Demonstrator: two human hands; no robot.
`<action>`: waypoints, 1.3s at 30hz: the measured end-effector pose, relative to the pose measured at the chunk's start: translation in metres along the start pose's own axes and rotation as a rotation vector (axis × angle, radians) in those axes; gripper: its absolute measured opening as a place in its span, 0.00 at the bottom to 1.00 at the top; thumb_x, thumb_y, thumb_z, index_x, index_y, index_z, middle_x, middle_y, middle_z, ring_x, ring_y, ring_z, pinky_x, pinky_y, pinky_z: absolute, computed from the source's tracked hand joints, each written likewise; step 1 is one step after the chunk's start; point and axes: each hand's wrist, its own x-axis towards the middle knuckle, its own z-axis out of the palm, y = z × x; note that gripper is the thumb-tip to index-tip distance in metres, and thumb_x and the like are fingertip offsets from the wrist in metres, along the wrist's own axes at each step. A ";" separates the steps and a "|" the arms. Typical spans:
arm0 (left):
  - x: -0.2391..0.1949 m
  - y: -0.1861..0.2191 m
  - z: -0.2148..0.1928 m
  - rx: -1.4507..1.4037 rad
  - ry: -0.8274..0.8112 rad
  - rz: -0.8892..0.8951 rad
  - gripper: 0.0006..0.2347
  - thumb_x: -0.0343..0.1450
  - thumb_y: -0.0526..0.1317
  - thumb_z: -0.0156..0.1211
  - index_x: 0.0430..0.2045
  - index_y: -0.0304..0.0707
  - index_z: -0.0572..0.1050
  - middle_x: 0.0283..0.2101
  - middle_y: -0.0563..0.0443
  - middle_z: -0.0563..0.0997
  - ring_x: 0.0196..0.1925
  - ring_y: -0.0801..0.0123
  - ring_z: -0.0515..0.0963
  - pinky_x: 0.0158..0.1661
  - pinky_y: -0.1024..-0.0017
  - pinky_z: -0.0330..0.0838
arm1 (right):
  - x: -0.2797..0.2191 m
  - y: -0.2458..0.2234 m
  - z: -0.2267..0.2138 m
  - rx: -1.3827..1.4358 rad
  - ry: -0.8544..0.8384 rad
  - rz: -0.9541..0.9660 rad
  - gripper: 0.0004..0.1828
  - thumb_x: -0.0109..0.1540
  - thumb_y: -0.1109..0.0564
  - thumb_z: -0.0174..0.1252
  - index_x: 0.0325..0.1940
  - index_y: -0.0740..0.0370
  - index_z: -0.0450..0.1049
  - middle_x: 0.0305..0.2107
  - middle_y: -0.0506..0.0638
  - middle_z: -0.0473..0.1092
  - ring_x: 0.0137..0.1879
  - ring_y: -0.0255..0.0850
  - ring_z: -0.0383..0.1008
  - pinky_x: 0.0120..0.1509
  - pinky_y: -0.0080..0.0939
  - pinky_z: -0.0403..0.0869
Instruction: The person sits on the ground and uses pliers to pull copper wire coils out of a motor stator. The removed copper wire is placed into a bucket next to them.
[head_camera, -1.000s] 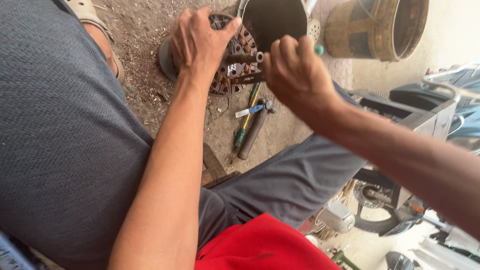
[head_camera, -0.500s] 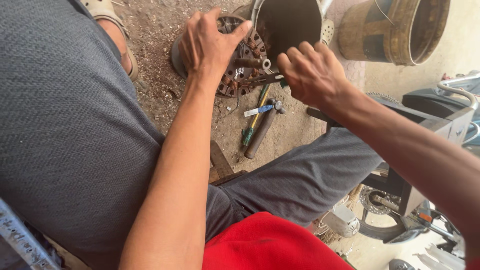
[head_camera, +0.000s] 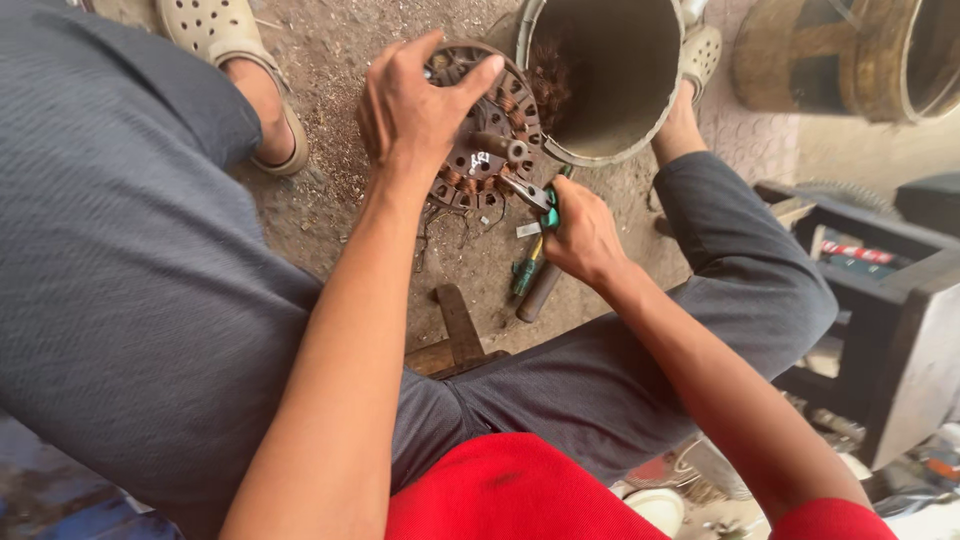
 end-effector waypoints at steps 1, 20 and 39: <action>-0.001 0.000 -0.002 0.005 0.005 0.022 0.32 0.62 0.64 0.74 0.46 0.32 0.81 0.39 0.39 0.84 0.38 0.56 0.84 0.33 0.59 0.79 | -0.005 -0.004 0.001 0.054 0.020 -0.019 0.12 0.61 0.59 0.60 0.41 0.66 0.64 0.31 0.62 0.69 0.38 0.59 0.71 0.42 0.56 0.69; -0.005 -0.010 0.002 0.026 0.048 0.134 0.30 0.66 0.63 0.74 0.46 0.31 0.82 0.42 0.36 0.85 0.43 0.52 0.85 0.39 0.55 0.80 | -0.052 -0.078 -0.019 0.733 -0.344 0.447 0.21 0.65 0.56 0.56 0.61 0.64 0.69 0.38 0.54 0.77 0.39 0.37 0.80 0.40 0.42 0.83; -0.002 0.001 -0.003 -0.071 0.089 0.176 0.17 0.66 0.55 0.76 0.37 0.44 0.83 0.37 0.48 0.87 0.34 0.61 0.86 0.31 0.63 0.80 | -0.034 -0.151 -0.077 -0.088 -0.362 0.225 0.42 0.64 0.59 0.53 0.80 0.58 0.43 0.22 0.68 0.72 0.32 0.63 0.76 0.45 0.63 0.69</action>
